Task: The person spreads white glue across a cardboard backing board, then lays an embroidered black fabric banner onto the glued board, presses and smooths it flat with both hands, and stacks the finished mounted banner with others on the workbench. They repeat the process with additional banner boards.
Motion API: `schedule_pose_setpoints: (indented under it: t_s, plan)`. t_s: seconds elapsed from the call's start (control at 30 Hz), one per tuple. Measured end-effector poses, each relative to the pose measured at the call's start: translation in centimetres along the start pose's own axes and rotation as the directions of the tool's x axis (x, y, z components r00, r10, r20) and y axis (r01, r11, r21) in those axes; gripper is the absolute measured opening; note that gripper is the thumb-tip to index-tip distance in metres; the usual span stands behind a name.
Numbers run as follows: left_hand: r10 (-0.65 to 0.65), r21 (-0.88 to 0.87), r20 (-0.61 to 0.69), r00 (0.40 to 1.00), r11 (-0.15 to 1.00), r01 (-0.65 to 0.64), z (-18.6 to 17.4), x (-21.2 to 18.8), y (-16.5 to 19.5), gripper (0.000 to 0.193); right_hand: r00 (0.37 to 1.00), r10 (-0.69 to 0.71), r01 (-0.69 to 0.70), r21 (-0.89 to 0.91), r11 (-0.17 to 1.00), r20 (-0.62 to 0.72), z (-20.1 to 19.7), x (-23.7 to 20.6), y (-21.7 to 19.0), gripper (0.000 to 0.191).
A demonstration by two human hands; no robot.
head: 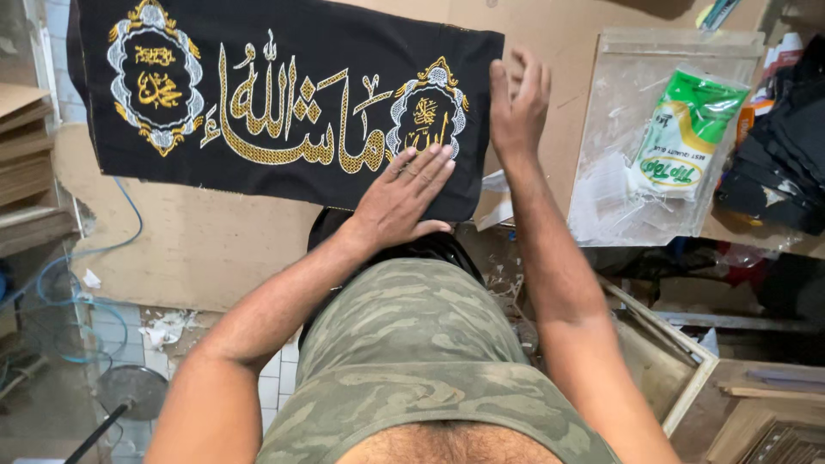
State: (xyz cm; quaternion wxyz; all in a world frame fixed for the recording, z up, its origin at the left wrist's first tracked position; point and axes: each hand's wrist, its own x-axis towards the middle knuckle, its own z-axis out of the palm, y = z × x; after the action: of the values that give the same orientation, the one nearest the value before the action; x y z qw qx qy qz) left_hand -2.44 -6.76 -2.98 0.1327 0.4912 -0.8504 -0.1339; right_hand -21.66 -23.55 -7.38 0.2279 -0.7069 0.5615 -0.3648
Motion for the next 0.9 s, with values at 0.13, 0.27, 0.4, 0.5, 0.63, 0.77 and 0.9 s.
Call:
schedule_pose_setpoints:
  t_s: [0.13, 0.27, 0.4, 0.5, 0.63, 0.77, 0.9]
  plan:
    - [-0.013, 0.111, -0.034, 0.999, 0.994, 0.016, 1.5, -0.2, 1.9, 0.074, 0.954, -0.254, 0.266, -0.061, 0.962, 0.157, 1.7, 6.7, -0.2, 0.036]
    - [0.044, 0.301, -0.102, 0.994, 0.954, -0.011, 2.2, -0.4, 2.1, 0.055, 0.922, -0.228, 0.197, 0.128, 0.972, 0.314, 2.5, 8.2, -0.2, 0.032]
    - [0.091, 0.21, -0.15, 0.984, 0.976, -0.059, 2.7, -0.6, 2.0, 0.051, 0.927, -0.344, 0.337, 0.074, 0.939, 0.15, 3.0, 7.5, 0.1, 0.028]
    - [0.112, 0.191, -0.144, 0.983, 0.978, -0.084, 2.9, -0.6, 2.1, 0.05, 0.89, -0.429, 0.436, -0.014, 0.9, 0.155, 3.3, 7.5, 0.4, 0.025]
    - [0.09, 0.148, -0.158, 0.983, 0.987, -0.067, 3.1, -0.6, 2.6, 0.047, 0.912, -0.321, 0.278, 0.191, 0.941, 0.255, 3.3, 8.3, 0.5, 0.025]
    - [0.09, 0.118, -0.149, 0.985, 0.99, -0.073, 3.2, -0.5, 2.8, 0.046, 0.913, -0.306, 0.243, 0.242, 0.939, 0.271, 2.9, 8.7, 0.3, 0.029]
    - [0.091, 0.136, -0.143, 0.986, 0.988, -0.071, 3.1, -0.6, 2.8, 0.046, 0.904, -0.325, 0.266, 0.229, 0.936, 0.279, 3.0, 8.7, 0.6, 0.03]
